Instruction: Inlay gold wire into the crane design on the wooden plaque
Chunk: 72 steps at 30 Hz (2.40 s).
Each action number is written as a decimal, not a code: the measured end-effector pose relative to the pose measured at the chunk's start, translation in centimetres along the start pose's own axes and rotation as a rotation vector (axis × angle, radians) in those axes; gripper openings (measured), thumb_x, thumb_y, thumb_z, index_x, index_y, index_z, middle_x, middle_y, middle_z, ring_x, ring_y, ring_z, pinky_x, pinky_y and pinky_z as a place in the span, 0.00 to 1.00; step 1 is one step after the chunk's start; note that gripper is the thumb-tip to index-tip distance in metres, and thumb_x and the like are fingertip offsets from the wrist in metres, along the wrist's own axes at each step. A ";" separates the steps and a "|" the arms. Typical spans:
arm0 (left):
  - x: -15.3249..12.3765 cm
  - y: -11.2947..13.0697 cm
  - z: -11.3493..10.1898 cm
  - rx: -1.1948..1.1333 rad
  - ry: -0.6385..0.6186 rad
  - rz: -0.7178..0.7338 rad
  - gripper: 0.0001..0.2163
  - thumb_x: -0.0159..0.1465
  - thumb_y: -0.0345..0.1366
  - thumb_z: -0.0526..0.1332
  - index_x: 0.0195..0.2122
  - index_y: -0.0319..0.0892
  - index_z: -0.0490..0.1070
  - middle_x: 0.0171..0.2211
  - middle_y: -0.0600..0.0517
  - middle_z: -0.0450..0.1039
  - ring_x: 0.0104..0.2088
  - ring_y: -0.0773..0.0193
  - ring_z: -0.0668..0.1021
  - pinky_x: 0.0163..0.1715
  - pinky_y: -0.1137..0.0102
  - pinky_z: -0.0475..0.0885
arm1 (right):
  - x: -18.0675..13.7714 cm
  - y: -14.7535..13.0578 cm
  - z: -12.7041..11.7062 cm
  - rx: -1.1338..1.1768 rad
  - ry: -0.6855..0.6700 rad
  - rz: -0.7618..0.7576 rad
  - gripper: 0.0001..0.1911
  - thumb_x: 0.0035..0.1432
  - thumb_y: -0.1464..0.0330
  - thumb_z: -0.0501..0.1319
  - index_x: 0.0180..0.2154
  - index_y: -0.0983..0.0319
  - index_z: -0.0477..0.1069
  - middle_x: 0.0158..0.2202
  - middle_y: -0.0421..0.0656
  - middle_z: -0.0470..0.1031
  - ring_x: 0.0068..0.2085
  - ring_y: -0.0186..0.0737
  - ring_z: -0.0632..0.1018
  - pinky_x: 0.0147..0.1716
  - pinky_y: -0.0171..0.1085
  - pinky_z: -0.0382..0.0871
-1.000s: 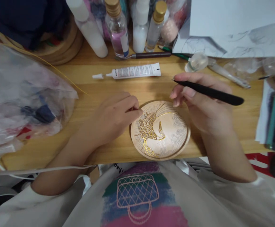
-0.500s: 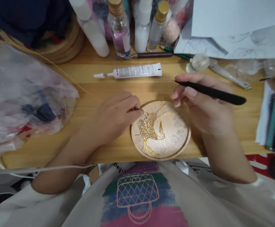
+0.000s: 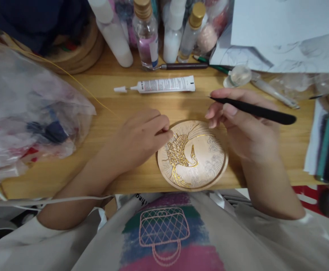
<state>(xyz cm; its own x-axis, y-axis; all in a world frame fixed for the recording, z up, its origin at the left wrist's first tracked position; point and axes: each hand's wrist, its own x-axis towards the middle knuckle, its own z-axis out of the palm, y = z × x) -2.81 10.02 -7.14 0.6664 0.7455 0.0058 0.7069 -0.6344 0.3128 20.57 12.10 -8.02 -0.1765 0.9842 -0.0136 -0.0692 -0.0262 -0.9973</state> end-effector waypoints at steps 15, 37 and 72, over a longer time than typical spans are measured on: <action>0.0 -0.3 1.2 0.226 0.230 0.198 0.14 0.74 0.28 0.52 0.33 0.38 0.73 0.33 0.50 0.74 0.36 0.61 0.74 0.35 0.67 0.69 | -0.5 0.3 0.4 -0.050 -0.032 -0.082 0.08 0.63 0.69 0.65 0.42 0.54 0.83 0.29 0.38 0.81 0.30 0.36 0.78 0.30 0.37 0.73; 0.2 -0.5 1.7 0.290 0.290 0.217 0.15 0.76 0.31 0.50 0.33 0.39 0.72 0.33 0.51 0.75 0.37 0.62 0.75 0.37 0.67 0.69 | -0.6 1.7 -0.1 -0.496 -0.104 -0.120 0.11 0.67 0.62 0.62 0.48 0.56 0.79 0.43 0.41 0.84 0.42 0.41 0.84 0.45 0.40 0.79; 0.6 -0.8 2.4 0.203 0.411 0.195 0.12 0.75 0.30 0.52 0.33 0.38 0.68 0.31 0.54 0.71 0.35 0.65 0.73 0.37 0.69 0.66 | -4.0 0.2 2.8 -0.516 0.028 0.002 0.02 0.56 0.72 0.69 0.33 0.60 0.82 0.32 0.39 0.84 0.32 0.34 0.82 0.33 0.33 0.75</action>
<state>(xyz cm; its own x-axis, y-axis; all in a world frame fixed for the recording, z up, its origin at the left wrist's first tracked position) -2.40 10.44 -9.64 0.6709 0.6022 0.4327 0.6376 -0.7664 0.0779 18.47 7.64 -7.98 -0.1490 0.9888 -0.0101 0.4262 0.0550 -0.9030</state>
